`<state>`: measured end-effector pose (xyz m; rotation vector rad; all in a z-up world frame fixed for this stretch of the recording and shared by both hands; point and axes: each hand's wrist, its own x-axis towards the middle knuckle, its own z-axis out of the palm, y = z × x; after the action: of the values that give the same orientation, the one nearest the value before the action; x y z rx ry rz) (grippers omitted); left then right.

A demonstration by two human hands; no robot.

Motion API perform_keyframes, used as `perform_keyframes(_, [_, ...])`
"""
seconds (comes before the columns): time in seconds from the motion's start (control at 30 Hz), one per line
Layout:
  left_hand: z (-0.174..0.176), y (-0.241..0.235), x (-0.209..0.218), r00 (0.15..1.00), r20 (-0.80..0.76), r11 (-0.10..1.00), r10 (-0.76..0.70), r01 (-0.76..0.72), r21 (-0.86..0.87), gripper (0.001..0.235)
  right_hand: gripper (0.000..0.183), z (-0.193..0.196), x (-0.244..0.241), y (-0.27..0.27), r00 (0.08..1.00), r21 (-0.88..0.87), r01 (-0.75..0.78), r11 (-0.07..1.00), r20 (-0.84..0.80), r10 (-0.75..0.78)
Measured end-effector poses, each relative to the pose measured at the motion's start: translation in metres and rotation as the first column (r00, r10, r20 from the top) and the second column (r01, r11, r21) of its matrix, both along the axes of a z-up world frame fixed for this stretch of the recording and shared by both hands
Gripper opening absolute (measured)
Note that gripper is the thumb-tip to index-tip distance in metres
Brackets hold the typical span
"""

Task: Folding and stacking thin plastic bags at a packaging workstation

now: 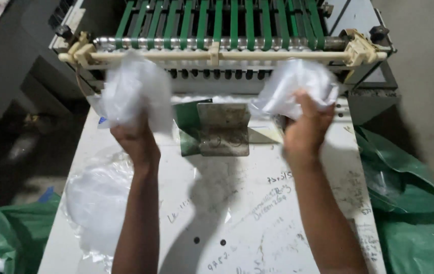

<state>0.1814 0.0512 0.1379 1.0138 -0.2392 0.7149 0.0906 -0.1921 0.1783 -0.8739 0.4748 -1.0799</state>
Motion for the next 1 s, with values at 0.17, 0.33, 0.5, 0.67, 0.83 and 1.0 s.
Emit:
perform_keyframes(0.17, [0.016, 0.005, -0.107, 0.527, -0.782, 0.843, -0.333, 0.538, 0.004, 0.033, 0.041, 0.003, -0.063, -0.057, 0.921, -0.124, -0.366, 0.922, -0.188, 0.341])
perform_keyframes(0.33, [-0.038, 0.003, -0.108, 0.269, -0.862, 0.359, -0.430, 0.927, 0.110, 0.046, 0.057, 0.028, -0.108, -0.061, 0.570, -0.029, -0.754, 0.656, -0.524, 0.633])
perform_keyframes(0.5, [-0.090, 0.008, -0.126, 0.831, -0.316, -0.230, 0.458, 0.453, 0.861, 0.110, 0.037, 0.021, -0.150, -0.027, 0.429, -0.158, -0.854, 0.496, -0.753, 0.499])
perform_keyframes(0.67, [-0.111, 0.029, -0.235, 0.986, -0.040, -0.009, 0.165, 0.042, 0.999, 0.090, 0.023, -0.047, -0.229, -0.005, 0.339, -0.314, -0.937, 0.153, -0.716, 0.610])
perform_keyframes(0.83, [-0.130, 0.050, -0.340, 0.746, -0.407, 0.156, -0.527, 0.556, 0.816, 0.085, 0.074, -0.101, -0.284, 0.019, -0.025, -0.295, -0.917, -0.268, -0.627, 0.778])
perform_keyframes(1.0, [-0.100, 0.048, -0.363, 0.025, -0.973, 0.258, -0.230, 0.965, -0.037, 0.067, 0.056, -0.126, -0.298, 0.021, 0.038, 0.038, -0.943, 0.330, -0.975, 0.220])
